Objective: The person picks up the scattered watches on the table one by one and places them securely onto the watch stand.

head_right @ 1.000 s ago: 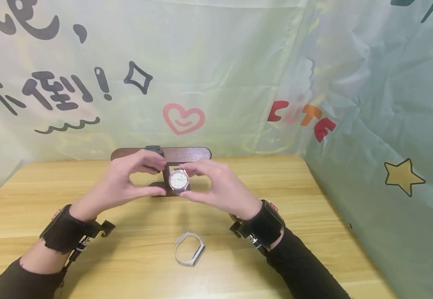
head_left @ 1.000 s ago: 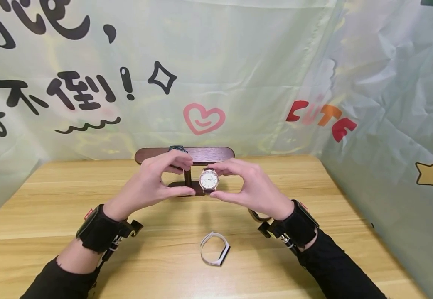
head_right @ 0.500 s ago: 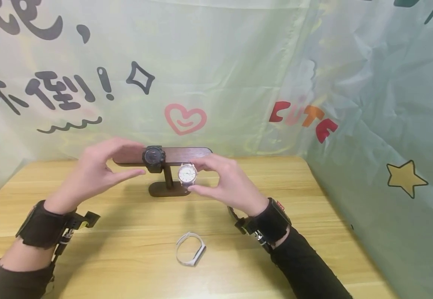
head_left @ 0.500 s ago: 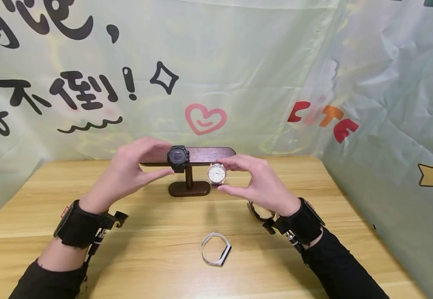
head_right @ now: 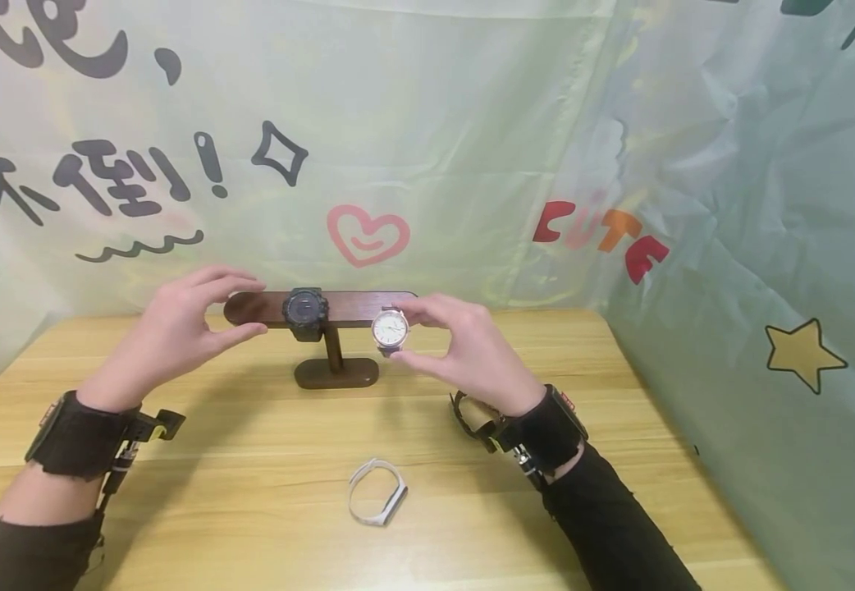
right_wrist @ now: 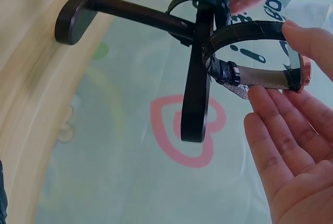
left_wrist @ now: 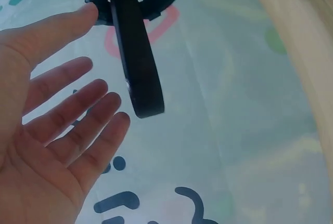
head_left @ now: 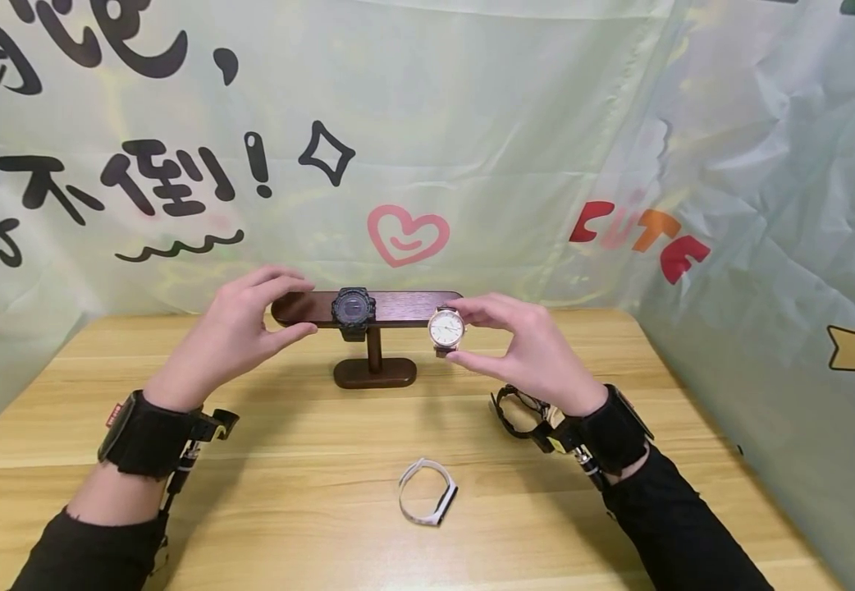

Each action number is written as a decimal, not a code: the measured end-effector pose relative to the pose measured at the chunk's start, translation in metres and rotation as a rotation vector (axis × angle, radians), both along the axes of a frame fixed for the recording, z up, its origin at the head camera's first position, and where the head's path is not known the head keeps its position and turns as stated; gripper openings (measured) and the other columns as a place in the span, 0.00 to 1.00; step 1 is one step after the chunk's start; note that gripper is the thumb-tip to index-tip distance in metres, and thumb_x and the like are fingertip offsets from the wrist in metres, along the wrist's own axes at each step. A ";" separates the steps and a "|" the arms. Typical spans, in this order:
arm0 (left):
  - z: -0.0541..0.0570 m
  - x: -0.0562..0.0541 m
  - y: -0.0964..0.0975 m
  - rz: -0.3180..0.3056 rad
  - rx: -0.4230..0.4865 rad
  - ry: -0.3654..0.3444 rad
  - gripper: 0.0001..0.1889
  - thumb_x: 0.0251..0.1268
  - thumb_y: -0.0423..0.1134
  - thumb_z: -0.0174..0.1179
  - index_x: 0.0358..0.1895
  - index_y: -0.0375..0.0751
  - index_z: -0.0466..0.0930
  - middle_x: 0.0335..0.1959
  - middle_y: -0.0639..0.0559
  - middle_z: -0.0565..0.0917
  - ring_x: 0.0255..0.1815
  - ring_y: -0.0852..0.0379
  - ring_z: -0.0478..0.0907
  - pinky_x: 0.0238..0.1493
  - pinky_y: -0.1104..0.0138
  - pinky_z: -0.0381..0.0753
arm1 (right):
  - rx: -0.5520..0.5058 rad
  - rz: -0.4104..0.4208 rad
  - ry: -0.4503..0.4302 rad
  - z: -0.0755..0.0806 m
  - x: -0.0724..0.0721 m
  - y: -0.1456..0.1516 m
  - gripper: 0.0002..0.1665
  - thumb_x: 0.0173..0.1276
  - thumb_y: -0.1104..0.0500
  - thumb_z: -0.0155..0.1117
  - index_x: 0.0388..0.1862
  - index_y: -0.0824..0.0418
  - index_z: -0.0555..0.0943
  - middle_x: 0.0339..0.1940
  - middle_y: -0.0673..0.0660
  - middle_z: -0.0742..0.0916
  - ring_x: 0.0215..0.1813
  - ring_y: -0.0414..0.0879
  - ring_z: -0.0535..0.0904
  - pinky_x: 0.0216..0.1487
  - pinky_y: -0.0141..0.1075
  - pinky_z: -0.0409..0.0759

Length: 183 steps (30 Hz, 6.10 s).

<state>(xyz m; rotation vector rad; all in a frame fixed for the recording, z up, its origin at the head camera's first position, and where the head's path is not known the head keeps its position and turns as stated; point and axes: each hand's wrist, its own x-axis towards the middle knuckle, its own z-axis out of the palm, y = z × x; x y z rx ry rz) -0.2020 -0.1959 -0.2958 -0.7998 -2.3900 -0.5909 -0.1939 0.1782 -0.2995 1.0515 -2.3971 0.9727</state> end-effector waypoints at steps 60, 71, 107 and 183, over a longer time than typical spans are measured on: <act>-0.001 -0.005 -0.009 0.065 -0.063 -0.088 0.14 0.66 0.34 0.76 0.53 0.37 0.91 0.52 0.43 0.89 0.49 0.44 0.86 0.49 0.50 0.85 | -0.019 -0.108 -0.141 -0.013 -0.039 0.035 0.33 0.67 0.57 0.82 0.70 0.54 0.83 0.62 0.55 0.90 0.61 0.50 0.89 0.67 0.39 0.86; -0.003 -0.005 -0.011 0.071 -0.067 -0.078 0.14 0.65 0.34 0.76 0.53 0.37 0.91 0.52 0.42 0.89 0.51 0.42 0.87 0.50 0.48 0.86 | -0.022 -0.102 -0.188 -0.019 -0.047 0.031 0.34 0.67 0.57 0.82 0.71 0.55 0.82 0.64 0.56 0.89 0.63 0.51 0.88 0.68 0.40 0.85; -0.001 -0.003 -0.009 0.079 -0.071 -0.105 0.14 0.67 0.33 0.75 0.54 0.37 0.91 0.52 0.43 0.89 0.48 0.46 0.86 0.49 0.51 0.87 | 0.037 -0.058 -0.276 -0.009 -0.062 0.016 0.36 0.67 0.57 0.82 0.73 0.59 0.81 0.66 0.59 0.88 0.64 0.54 0.87 0.72 0.46 0.84; -0.001 -0.003 -0.009 0.089 -0.087 -0.109 0.14 0.68 0.34 0.75 0.54 0.37 0.90 0.52 0.43 0.88 0.49 0.44 0.87 0.52 0.49 0.88 | 0.170 0.022 -0.194 -0.002 -0.074 -0.055 0.37 0.65 0.49 0.83 0.72 0.54 0.82 0.62 0.54 0.89 0.52 0.47 0.82 0.53 0.40 0.82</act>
